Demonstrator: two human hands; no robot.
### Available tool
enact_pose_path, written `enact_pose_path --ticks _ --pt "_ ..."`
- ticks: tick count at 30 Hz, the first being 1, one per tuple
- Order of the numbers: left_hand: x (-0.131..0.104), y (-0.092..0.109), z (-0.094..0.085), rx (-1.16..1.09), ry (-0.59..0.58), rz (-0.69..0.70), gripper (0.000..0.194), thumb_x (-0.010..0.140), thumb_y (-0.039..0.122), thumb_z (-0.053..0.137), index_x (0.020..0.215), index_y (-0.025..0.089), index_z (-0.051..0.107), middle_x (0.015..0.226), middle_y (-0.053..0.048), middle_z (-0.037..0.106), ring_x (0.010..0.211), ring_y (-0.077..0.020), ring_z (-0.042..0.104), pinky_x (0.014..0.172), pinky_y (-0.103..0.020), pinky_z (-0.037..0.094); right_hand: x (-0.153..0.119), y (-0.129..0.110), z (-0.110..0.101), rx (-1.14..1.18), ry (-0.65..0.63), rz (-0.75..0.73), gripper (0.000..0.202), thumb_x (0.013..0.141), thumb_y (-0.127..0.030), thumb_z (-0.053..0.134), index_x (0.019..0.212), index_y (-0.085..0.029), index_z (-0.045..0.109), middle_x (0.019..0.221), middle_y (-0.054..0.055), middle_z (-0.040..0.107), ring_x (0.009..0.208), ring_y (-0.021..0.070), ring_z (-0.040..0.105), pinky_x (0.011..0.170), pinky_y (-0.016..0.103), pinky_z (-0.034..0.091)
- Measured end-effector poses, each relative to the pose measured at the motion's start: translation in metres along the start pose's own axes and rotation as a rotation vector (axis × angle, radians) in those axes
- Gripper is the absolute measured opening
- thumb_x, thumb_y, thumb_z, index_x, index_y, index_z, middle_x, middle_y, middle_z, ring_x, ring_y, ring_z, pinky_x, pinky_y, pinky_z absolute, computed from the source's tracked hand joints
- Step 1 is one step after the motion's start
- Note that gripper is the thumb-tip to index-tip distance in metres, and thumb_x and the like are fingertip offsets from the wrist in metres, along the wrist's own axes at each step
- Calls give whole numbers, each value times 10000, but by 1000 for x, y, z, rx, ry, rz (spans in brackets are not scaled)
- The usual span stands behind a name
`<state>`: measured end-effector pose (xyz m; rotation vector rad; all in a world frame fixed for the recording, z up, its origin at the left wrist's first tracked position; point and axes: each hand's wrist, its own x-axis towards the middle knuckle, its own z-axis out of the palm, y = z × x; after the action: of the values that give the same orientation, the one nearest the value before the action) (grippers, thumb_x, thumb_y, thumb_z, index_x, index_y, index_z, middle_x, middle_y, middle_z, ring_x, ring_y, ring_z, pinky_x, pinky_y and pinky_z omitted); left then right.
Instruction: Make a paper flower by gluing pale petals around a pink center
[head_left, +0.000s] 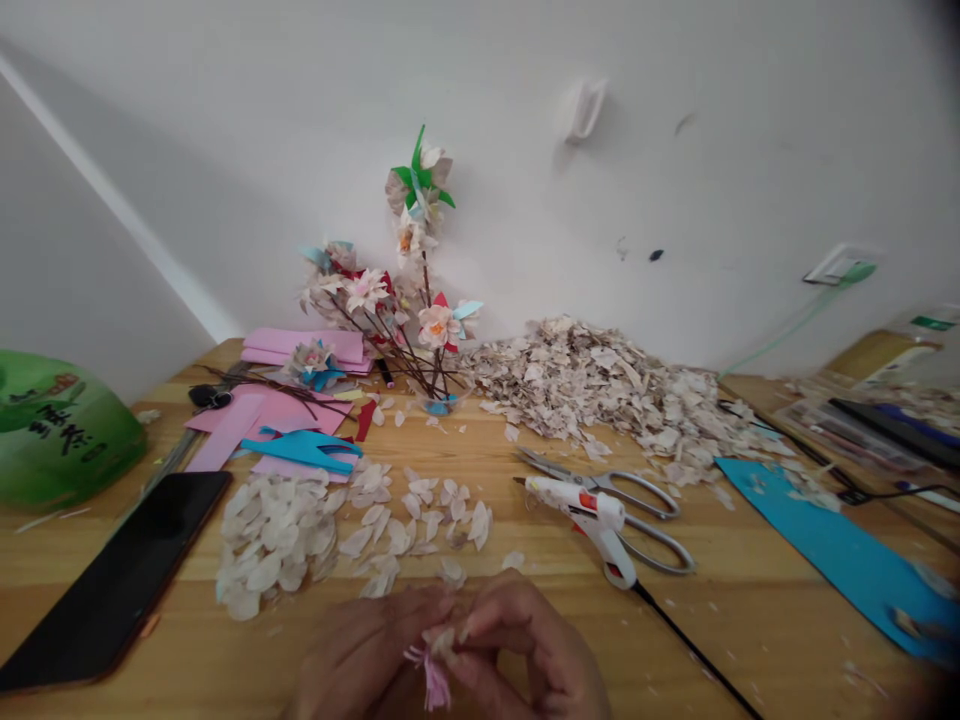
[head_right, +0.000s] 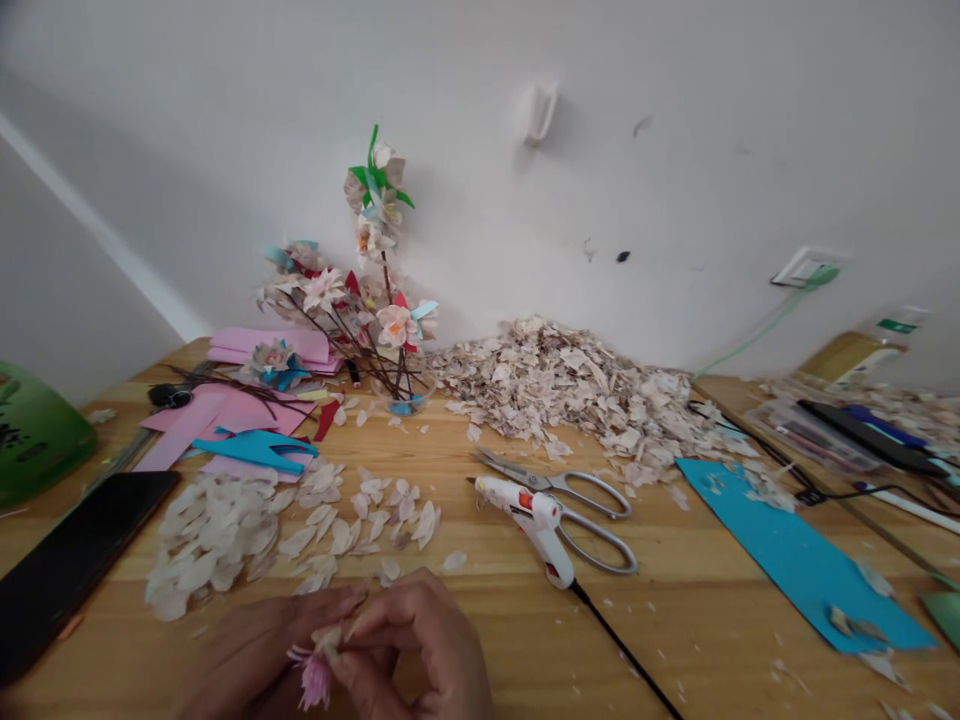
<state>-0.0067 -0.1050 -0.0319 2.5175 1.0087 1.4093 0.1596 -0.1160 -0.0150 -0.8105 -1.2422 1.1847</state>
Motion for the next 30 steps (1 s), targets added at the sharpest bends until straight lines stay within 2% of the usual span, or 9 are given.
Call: enact_pose_path --ticks 4,6,12,16,21,24,27,30 --pt "3 2 4 -38 1 -21 279 846 274 537 1111 193 572 892 -56 767 781 -162 721 716 -181 559 5 -3 -10 -128 -188 -21 155 736 -91 610 824 -217 593 804 46 659 663 172 648 565 268 518" --pt "2 2 5 -62 -16 -55 265 854 270 527 1103 191 568 907 -64 763 806 -174 717 724 -205 564 7 -7 -12 -171 -238 -11 192 732 -57 575 841 -215 570 823 53 667 687 181 652 588 285 514" --pt "0 3 8 -86 -42 -91 236 851 252 531 1072 184 580 893 -71 763 782 -173 720 695 -210 575 10 -11 -8 -156 -194 -2 162 725 -95 584 844 -199 552 804 69 696 657 175 657 561 261 484" --pt "-3 -1 10 -105 -44 -81 249 857 226 519 1100 196 566 979 -88 744 857 -191 704 731 -236 569 8 -7 -10 -147 -153 -6 102 755 -170 583 848 -197 551 774 69 706 606 169 646 544 260 473" --pt "-6 -6 5 -62 -43 -21 307 833 209 557 1138 187 560 1000 -93 734 917 -187 684 787 -236 546 1 2 -18 -148 -220 -29 222 821 -188 536 1024 -255 481 904 71 719 693 185 661 643 302 480" --pt "-2 -2 4 -119 -48 -128 249 844 210 535 1084 208 604 989 -82 741 893 -194 693 750 -245 562 -3 5 -15 -148 -88 -58 302 827 -257 547 1109 -294 444 963 65 710 785 203 642 685 314 455" --pt "2 2 8 -236 -38 -266 257 813 191 578 1041 289 644 901 -13 770 755 -177 725 636 -205 582 -1 4 -10 -130 1 -65 315 835 -335 552 1122 -288 432 902 56 718 748 188 612 654 290 445" --pt "3 3 19 -546 134 -529 359 790 232 616 1118 375 590 921 41 765 770 -177 722 624 -221 588 7 1 -9 -106 35 -39 293 831 -415 550 1064 -266 454 910 59 697 731 172 587 637 266 450"
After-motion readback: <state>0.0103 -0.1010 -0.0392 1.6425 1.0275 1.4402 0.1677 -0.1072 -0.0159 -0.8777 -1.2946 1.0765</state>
